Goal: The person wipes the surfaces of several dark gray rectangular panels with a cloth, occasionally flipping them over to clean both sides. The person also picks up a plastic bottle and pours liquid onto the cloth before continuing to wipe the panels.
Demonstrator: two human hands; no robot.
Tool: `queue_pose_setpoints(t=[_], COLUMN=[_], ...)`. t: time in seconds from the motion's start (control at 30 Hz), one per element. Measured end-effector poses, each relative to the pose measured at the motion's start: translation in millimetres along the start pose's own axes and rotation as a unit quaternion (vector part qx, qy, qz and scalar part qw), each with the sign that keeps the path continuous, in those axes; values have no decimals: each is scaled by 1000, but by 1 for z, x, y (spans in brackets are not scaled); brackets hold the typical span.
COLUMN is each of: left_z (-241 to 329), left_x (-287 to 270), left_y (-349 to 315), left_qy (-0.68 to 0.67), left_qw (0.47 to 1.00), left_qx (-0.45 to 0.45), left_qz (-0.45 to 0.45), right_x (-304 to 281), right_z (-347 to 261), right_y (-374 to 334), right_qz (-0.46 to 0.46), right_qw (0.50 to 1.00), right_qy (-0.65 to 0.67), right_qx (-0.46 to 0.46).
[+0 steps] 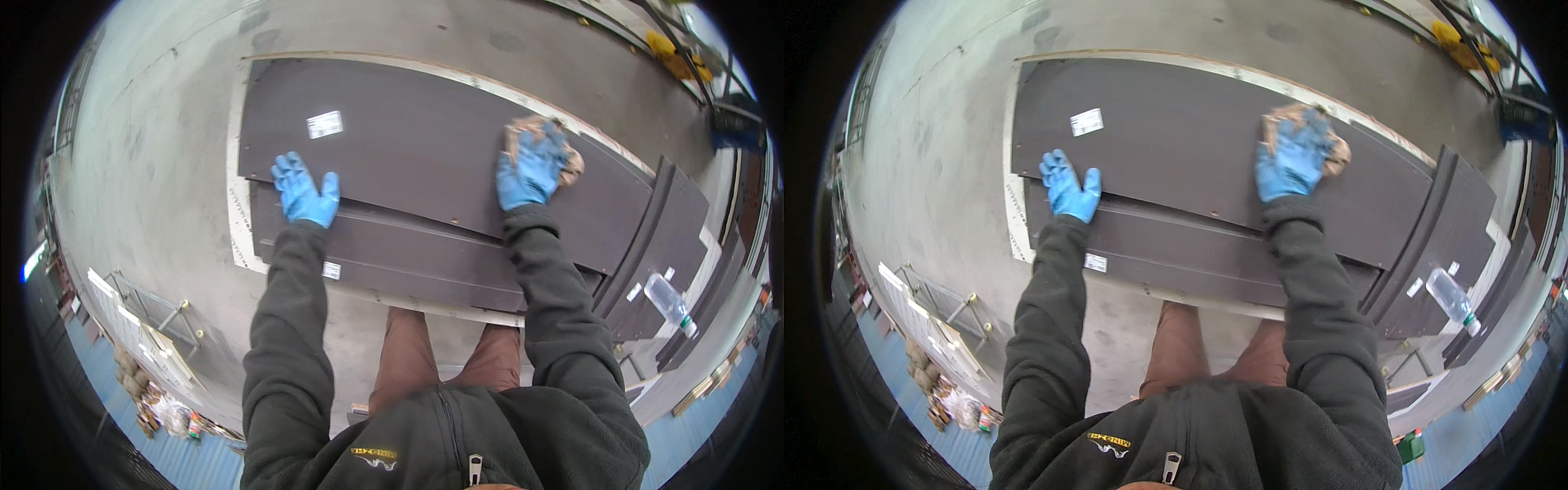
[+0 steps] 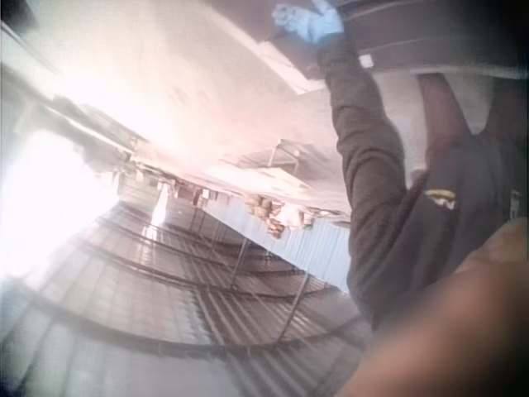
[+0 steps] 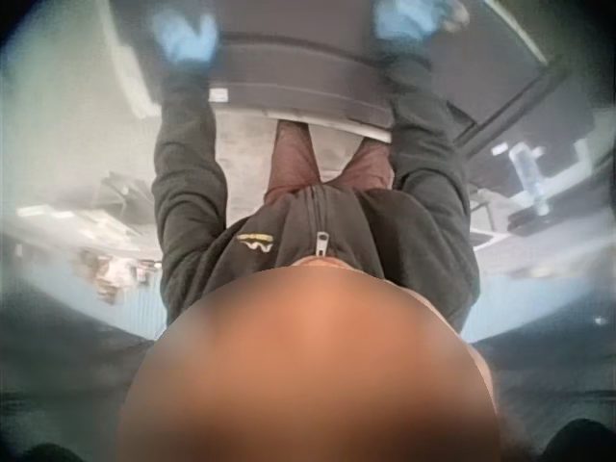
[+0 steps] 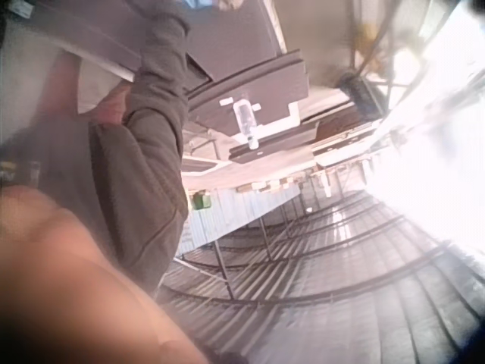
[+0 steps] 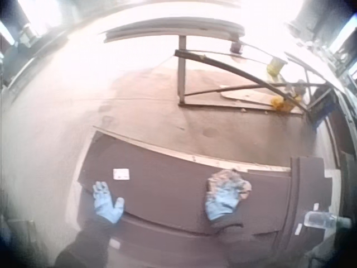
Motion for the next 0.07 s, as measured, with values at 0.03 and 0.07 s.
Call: queue_pose_setpoints(t=[0.03, 0.07], left_z=[-1, 0], left_x=[-1, -1], left_y=[0, -1], left_qy=[-8, 3], left_qw=[1000, 1000], left_qx=[-2, -16], left_qz=[8, -2], right_x=[8, 5], right_z=[-52, -98], right_y=[10, 16], right_qz=[-44, -38], right_qw=[993, 994], right_qy=[-100, -59], right_qx=[-54, -87])
Point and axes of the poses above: each hand's wrist, its own y-axis towards the middle knuckle, its own x-axis out of the palm, z = x × y, the point moved 3 cm from there along y, towards the middle knuckle, and after that the axes turned 9 degrees about x, right-handed, at the moved point
